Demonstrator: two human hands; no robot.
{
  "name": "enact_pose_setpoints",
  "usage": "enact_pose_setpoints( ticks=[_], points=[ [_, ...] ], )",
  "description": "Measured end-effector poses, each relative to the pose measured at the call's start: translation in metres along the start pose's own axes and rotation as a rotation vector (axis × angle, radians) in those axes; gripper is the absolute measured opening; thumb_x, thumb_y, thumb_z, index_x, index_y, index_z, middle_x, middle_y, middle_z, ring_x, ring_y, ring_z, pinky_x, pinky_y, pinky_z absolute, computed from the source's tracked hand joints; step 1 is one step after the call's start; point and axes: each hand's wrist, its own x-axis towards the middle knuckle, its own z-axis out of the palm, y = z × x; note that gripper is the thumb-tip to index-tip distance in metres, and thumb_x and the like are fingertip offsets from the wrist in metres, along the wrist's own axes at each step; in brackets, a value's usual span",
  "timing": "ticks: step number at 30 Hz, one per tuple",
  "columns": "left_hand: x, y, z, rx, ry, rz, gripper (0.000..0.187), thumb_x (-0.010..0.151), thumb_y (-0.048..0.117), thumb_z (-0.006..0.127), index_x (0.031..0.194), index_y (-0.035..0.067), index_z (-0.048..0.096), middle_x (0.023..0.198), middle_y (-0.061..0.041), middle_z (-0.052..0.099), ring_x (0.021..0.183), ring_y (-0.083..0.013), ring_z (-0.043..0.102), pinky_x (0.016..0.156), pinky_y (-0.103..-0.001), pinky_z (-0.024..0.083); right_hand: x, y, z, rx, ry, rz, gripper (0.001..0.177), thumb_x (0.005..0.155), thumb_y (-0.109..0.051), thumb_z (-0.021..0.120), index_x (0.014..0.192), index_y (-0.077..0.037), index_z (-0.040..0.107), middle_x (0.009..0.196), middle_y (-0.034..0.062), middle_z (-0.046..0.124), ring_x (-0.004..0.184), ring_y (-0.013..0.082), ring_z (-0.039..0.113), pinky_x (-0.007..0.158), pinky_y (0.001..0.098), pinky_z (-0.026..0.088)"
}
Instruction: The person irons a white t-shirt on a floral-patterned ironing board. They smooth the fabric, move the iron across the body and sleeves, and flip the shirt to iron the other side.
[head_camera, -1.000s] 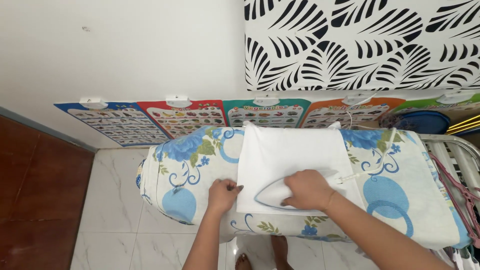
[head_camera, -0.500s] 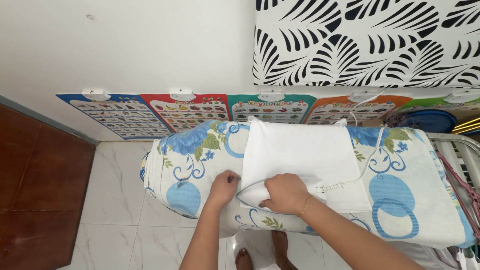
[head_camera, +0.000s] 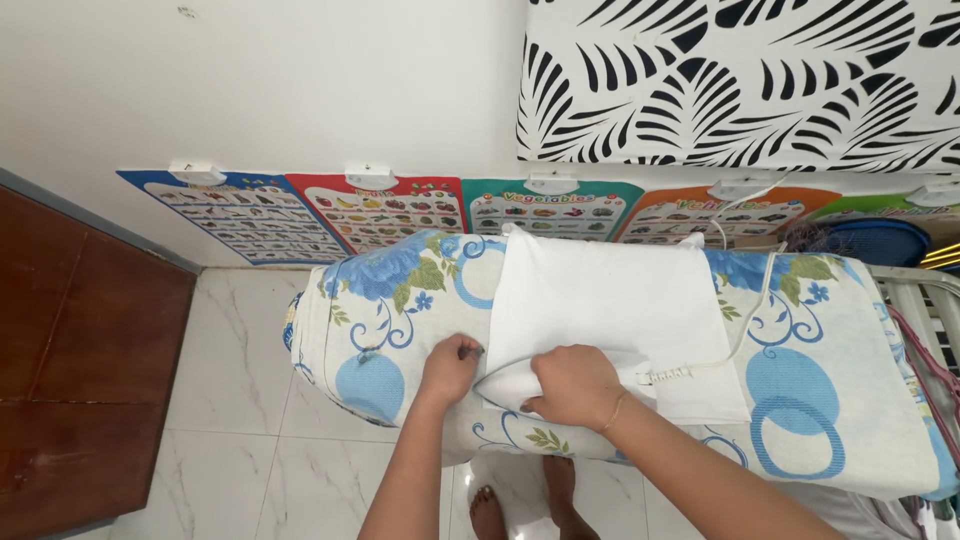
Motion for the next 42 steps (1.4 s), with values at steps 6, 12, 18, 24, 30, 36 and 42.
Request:
enact_pose_setpoints(
  ticks=[6,12,18,24,30,36,42],
  points=[
    [-0.005,0.004,-0.001,-0.005,0.018,0.002,0.014,0.088,0.011,0.067,0.099,0.006,0.073,0.091,-0.009,0.073,0.083,-0.0226,0.068,0.081,-0.034,0.054,-0.015,0.014,-0.004,-0.015,-0.006,-0.001,0.038,0.074,-0.043,0.083,0.084,-0.007,0.072,0.083,0.016,0.072,0.081,0.0352,0.072,0.075,0.0454,0.057],
    [-0.007,0.007,-0.003,0.002,0.001,-0.016,0.015,0.089,0.012,0.067,0.101,0.005,0.072,0.09,-0.01,0.072,0.082,-0.0223,0.066,0.081,-0.034,0.053,-0.013,0.015,-0.006,0.003,-0.011,0.047,0.039,0.072,-0.043,0.083,0.084,-0.007,0.073,0.083,0.0151,0.073,0.082,0.0347,0.072,0.077,0.044,0.058],
    [-0.01,0.011,-0.005,-0.003,-0.004,-0.041,0.017,0.089,0.013,0.067,0.103,0.005,0.073,0.092,-0.008,0.071,0.083,-0.0208,0.066,0.081,-0.032,0.052,-0.003,0.003,0.001,-0.047,-0.005,-0.084,0.035,0.073,-0.04,0.081,0.086,-0.008,0.073,0.083,0.0152,0.073,0.082,0.0351,0.073,0.076,0.0451,0.058],
    [-0.015,0.015,-0.009,-0.025,-0.032,-0.063,0.017,0.091,0.015,0.067,0.104,0.005,0.073,0.09,-0.007,0.072,0.081,-0.0196,0.066,0.08,-0.032,0.053,-0.025,0.046,-0.013,-0.058,0.005,0.069,0.04,0.074,-0.046,0.082,0.086,-0.009,0.072,0.082,0.0137,0.073,0.083,0.0346,0.072,0.078,0.0456,0.057],
    [-0.017,0.02,-0.01,-0.004,-0.045,-0.078,0.017,0.091,0.017,0.069,0.102,0.004,0.072,0.086,-0.007,0.07,0.078,-0.0195,0.063,0.077,-0.032,0.053,-0.045,0.078,-0.014,-0.131,-0.051,-0.063,0.039,0.072,-0.045,0.083,0.092,-0.014,0.071,0.08,0.0107,0.072,0.084,0.0334,0.07,0.077,0.0472,0.055],
    [-0.017,0.02,-0.011,-0.004,-0.042,-0.046,0.017,0.089,0.016,0.07,0.1,0.004,0.073,0.085,-0.006,0.071,0.077,-0.0184,0.064,0.077,-0.031,0.053,-0.061,0.107,-0.017,-0.177,-0.062,-0.07,0.04,0.073,-0.047,0.081,0.094,-0.015,0.07,0.082,0.0088,0.073,0.085,0.032,0.071,0.079,0.046,0.055],
    [-0.018,0.024,-0.011,0.019,-0.046,-0.074,0.015,0.089,0.015,0.07,0.099,0.005,0.073,0.084,-0.006,0.07,0.077,-0.0187,0.064,0.076,-0.031,0.053,-0.069,0.132,-0.02,-0.2,-0.072,0.089,0.043,0.077,-0.054,0.079,0.091,-0.015,0.07,0.084,0.0079,0.073,0.087,0.0306,0.072,0.08,0.043,0.056]
  ],
)
